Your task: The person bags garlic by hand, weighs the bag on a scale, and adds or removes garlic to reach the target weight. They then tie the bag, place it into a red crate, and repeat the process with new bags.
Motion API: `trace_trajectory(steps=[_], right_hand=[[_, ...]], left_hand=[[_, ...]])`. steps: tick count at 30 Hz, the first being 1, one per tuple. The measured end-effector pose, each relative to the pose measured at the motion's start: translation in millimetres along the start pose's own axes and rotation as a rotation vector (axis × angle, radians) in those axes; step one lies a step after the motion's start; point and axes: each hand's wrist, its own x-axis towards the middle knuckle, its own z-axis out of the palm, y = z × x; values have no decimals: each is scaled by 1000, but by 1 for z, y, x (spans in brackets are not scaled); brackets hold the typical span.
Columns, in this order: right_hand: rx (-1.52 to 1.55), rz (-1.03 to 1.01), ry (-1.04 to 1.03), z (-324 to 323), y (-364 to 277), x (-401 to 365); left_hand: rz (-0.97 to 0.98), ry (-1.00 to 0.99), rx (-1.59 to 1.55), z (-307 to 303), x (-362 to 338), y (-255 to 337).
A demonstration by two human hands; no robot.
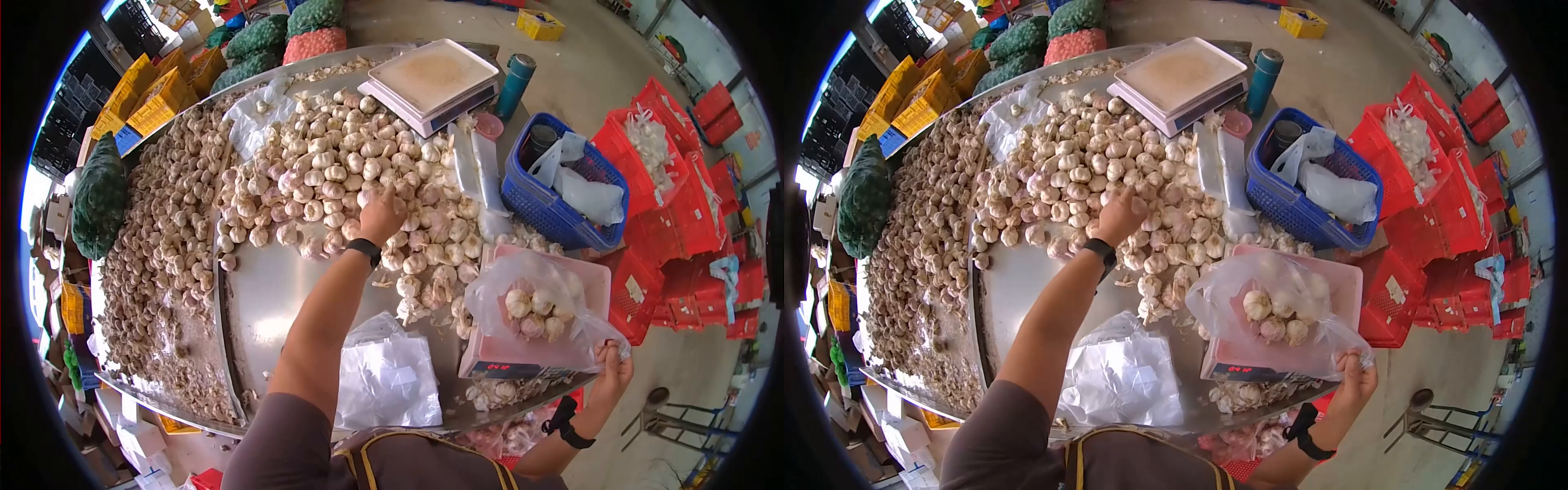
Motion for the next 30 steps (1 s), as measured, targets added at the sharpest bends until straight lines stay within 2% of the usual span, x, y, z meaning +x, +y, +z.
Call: trace_trajectory(steps=[3, 6, 8, 9, 11, 13, 14, 16, 17, 19, 20, 21, 22, 23, 24, 26, 28, 30], right_hand=[[9, -21, -23, -5, 1, -3], [108, -23, -32, -9, 3, -5], [219, -37, 38, -6, 1, -5], [226, -39, 37, -3, -1, -5], [253, -60, 14, 1, -8, -5], [278, -80, -33, -4, -6, -6], [299, -92, -73, -7, -6, -7], [290, -95, -84, -10, -10, -11], [278, -94, -89, -11, -13, -12], [292, -96, -97, -14, -15, -15], [300, -88, -103, -14, -15, -17], [311, -94, -109, -16, -16, -17], [310, -70, -138, -18, -17, -16], [308, -47, -170, -18, -19, -15], [315, -59, -183, -13, -25, -14], [296, -53, -213, -2, -40, -10], [334, -109, -282, 19, -66, -9], [370, -156, -360, 37, -89, -14]], left_hand=[[50, 110, -30, -5, -13, 9], [61, 12, -461, -37, -36, 37], [124, -40, -887, -77, -72, 98], [145, -167, -1023, -99, -93, 128], [624, -70, -1004, -119, -134, 176], [896, -150, -724, -130, -160, 212], [898, -140, -721, -121, -167, 223], [947, 100, -226, -95, -171, 232], [834, 26, -74, -79, -165, 225], [641, 124, 256, -69, -151, 201], [527, -24, 237, -65, -142, 182], [436, -36, 173, -75, -141, 168], [286, -217, 63, -86, -137, 155], [412, -81, -2, -93, -140, 136], [408, -62, 2, -104, -142, 127], [468, -78, -316, -123, -146, 113], [395, -36, -307, -169, -157, 120], [469, 51, -627, -200, -170, 119]])
